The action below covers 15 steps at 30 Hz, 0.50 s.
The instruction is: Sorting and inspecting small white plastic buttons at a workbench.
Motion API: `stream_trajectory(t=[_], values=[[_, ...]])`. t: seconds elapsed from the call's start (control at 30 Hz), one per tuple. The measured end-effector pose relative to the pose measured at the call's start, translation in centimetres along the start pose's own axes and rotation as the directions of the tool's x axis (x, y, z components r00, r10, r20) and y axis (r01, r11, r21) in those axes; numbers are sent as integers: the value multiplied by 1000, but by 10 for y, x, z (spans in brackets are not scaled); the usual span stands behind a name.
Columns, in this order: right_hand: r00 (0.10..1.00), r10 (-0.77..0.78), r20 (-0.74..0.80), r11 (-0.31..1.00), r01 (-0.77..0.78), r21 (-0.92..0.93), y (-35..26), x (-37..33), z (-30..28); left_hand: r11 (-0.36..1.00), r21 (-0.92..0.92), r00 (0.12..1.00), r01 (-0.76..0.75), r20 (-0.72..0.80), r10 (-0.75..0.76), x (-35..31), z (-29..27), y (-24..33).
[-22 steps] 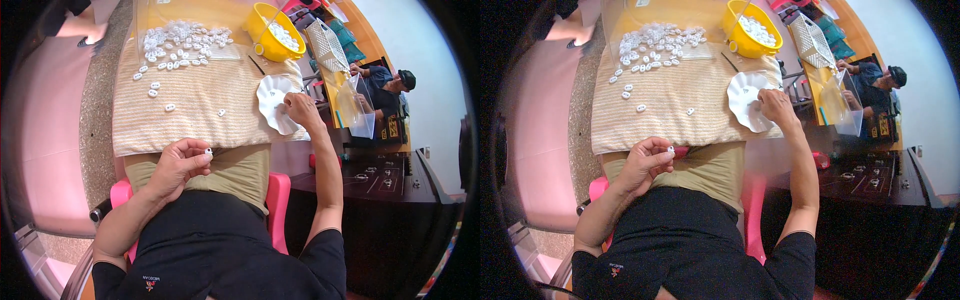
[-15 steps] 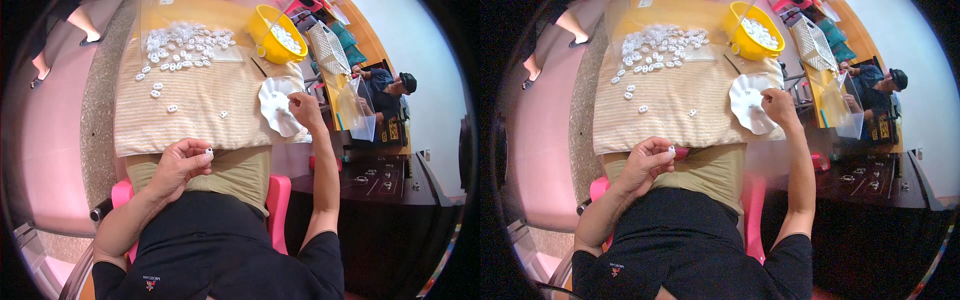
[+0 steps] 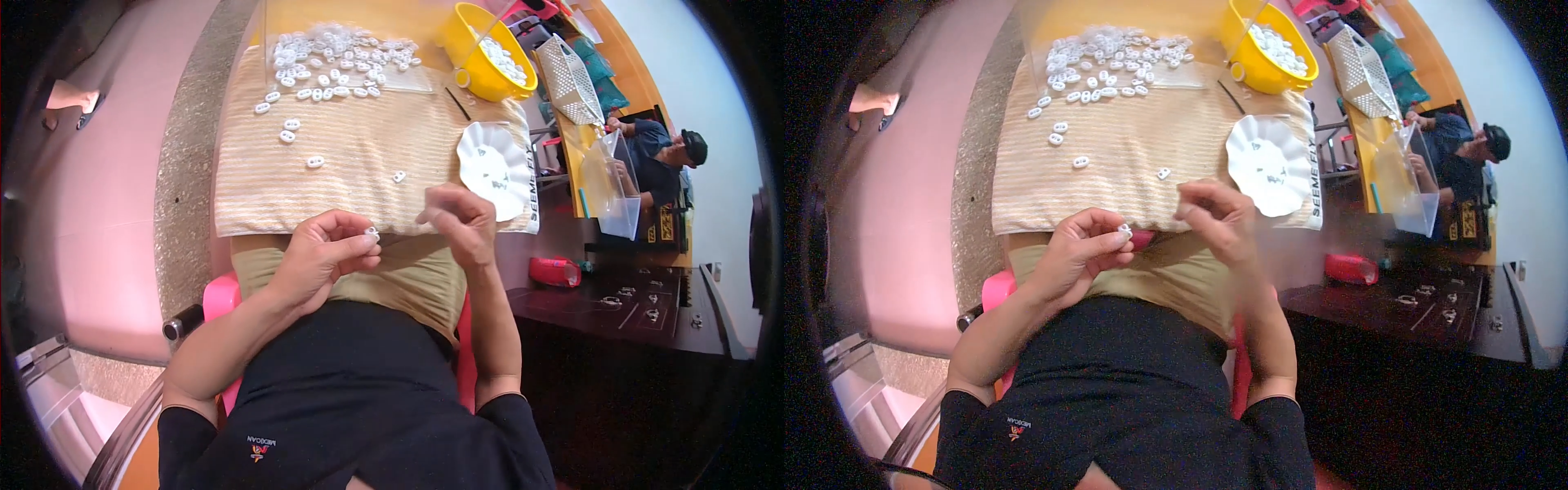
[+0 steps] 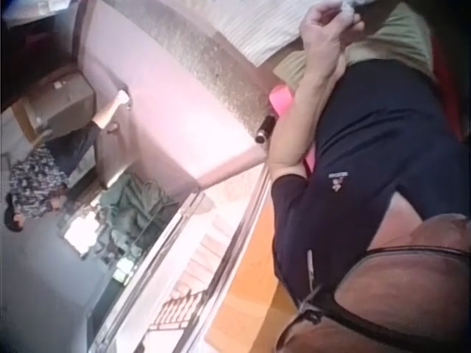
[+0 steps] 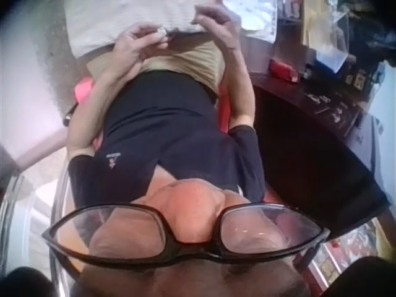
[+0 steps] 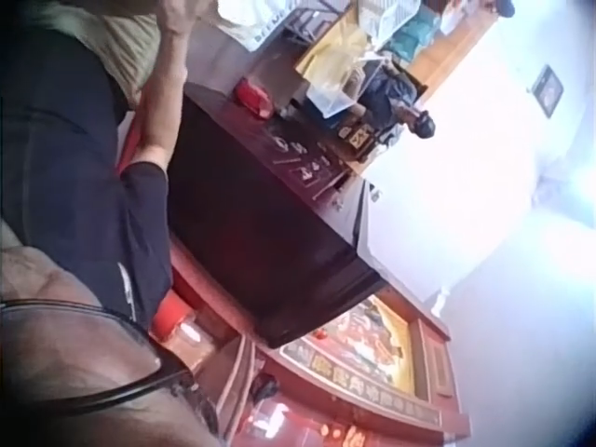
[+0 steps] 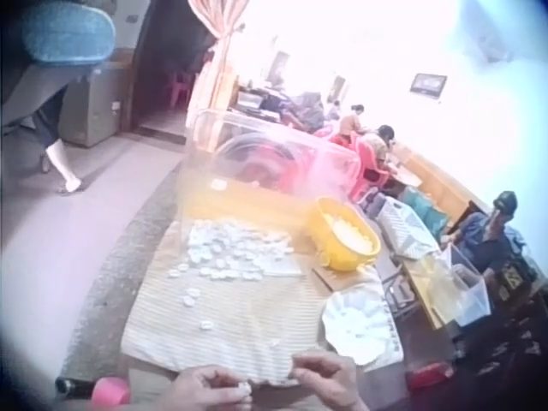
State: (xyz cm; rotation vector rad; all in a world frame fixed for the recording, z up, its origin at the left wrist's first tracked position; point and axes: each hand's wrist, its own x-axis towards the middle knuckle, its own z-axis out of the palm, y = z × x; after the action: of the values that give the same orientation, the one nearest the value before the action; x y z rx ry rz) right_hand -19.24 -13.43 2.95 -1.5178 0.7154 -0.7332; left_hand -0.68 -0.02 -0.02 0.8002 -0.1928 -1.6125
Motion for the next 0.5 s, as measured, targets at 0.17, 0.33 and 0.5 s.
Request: stream_trajectory(t=[0.17,0.33,0.5], values=[[996,-16,91,1000,15,10,6,-4,38,1000,-29,1000,-1,11,1,1,0,-1],[998,7,61,996,-13,87,11,-6,49,999,-47,1000,-11,24,12,0,-1,-1],[997,-11,81,995,3,97,16,-9,49,998,-55,999,-22,49,25,-1,-2,0]])
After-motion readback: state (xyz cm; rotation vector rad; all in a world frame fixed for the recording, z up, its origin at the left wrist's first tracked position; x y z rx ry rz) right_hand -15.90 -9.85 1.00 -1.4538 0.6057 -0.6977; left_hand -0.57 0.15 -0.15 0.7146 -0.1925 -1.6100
